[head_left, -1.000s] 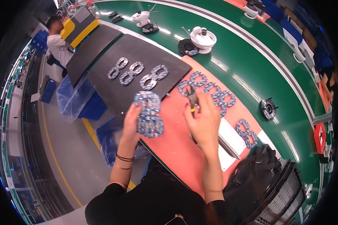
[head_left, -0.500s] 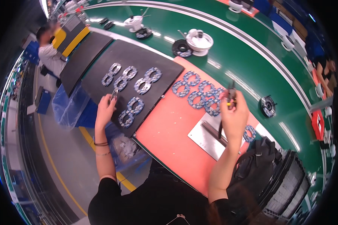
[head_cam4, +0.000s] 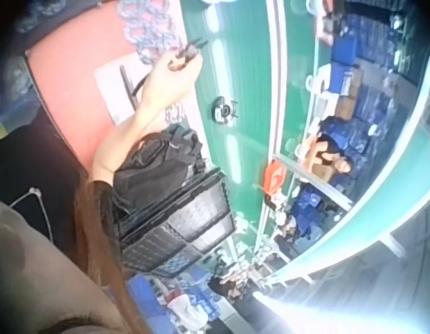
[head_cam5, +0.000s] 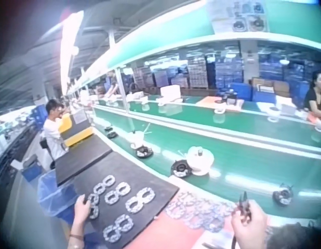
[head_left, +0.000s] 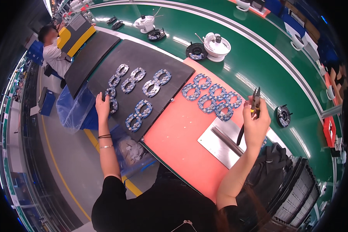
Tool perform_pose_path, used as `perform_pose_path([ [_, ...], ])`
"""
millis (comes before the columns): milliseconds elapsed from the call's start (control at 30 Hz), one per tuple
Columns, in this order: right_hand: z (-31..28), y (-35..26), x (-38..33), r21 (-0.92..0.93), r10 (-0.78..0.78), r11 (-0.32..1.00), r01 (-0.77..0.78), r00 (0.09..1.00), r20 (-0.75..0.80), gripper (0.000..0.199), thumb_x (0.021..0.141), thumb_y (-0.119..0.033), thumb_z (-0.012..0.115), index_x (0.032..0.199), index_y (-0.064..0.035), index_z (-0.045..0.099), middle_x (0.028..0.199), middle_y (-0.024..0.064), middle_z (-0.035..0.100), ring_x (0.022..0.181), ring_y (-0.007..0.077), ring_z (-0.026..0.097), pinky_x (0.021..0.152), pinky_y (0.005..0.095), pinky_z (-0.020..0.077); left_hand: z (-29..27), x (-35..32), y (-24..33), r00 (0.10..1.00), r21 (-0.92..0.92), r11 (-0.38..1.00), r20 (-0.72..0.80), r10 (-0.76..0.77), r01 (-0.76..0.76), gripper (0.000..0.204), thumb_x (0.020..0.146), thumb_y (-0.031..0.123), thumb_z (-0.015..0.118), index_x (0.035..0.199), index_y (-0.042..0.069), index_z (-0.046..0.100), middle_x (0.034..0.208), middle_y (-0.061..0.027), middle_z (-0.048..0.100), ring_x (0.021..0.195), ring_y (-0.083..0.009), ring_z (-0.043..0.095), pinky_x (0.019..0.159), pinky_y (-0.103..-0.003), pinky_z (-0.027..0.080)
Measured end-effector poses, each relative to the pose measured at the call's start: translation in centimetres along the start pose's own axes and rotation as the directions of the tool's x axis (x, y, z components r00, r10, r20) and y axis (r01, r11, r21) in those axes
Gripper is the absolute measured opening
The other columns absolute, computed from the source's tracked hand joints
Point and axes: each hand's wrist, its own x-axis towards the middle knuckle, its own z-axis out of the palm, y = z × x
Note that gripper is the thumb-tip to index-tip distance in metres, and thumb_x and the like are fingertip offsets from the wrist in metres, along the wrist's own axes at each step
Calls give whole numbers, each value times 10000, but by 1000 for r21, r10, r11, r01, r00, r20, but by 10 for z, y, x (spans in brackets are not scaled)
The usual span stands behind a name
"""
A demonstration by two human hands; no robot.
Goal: Assemble LED lighting components by snapping apart circuit boards and organizing them into trays on an assembly line.
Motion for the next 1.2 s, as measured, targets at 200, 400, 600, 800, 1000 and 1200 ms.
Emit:
perform_pose_path([
  [200, -8, 9, 0, 44, 64, 997, -62, 997, -36, 183, 836, -106, 655, 994, -16, 634, 818, 27, 630, 630, 107, 435, 578, 275, 380, -27, -38, 171, 897, -184, 895, 105, 430, -407, 333, 909, 179, 620, 1183, -10, 633, 1289, -183, 586, 1158, -323, 582, 981, -372, 445],
  [400, -30, 8, 1, 59, 75, 996, -70, 993, -92, 196, 850, -124, 665, 1007, -10, 638, 788, 25, 642, 618, 96, 442, 579, 263, 395, 27, -66, 352, 545, -398, 689, 424, 724, -606, 363, 918, 270, 600, 1130, -19, 654, 1042, -231, 676, 971, -370, 656, 859, -400, 503],
  [600, -56, 27, 4, 87, 63, 995, -45, 973, -223, 202, 822, -137, 676, 996, -43, 632, 714, 53, 597, 540, 137, 488, 535, 309, 416, 207, -57, 385, 509, -93, 775, 704, 495, -625, 723, 824, 511, 663, 1180, -115, 596, 1059, -291, 666, 954, -392, 669, 856, -424, 509],
  [800, -98, 41, 3, 42, 119, 993, -112, 933, -341, 202, 810, -197, 685, 935, -63, 600, 742, 93, 622, 573, 244, 585, 555, 380, 450, 277, -76, 397, 516, -525, 759, 804, 295, 384, 448, 878, 195, 577, 1285, 57, 452, 1029, -144, 622, 729, -200, 669, 644, -297, 581],
  [1000, -119, 51, -2, 147, 203, 976, -160, 914, -351, 227, 805, -215, 684, 935, -67, 571, 824, 125, 642, 743, 340, 652, 647, 433, 497, 317, -64, 397, 332, -430, 663, 902, 278, 613, 552, 911, 388, 529, 1407, 207, 366, 1327, -117, 524, 1133, -304, 574, 951, -466, 451],
  [1200, -127, 57, -7, 105, 159, 986, -126, 890, -427, 234, 808, -215, 679, 973, -74, 591, 764, 86, 625, 574, 247, 568, 550, 380, 445, 335, -66, 409, 359, -492, 729, 865, 350, 475, 548, 873, 334, 599, 1360, 215, 377, 1225, -78, 541, 1033, -260, 584, 883, -444, 469],
])
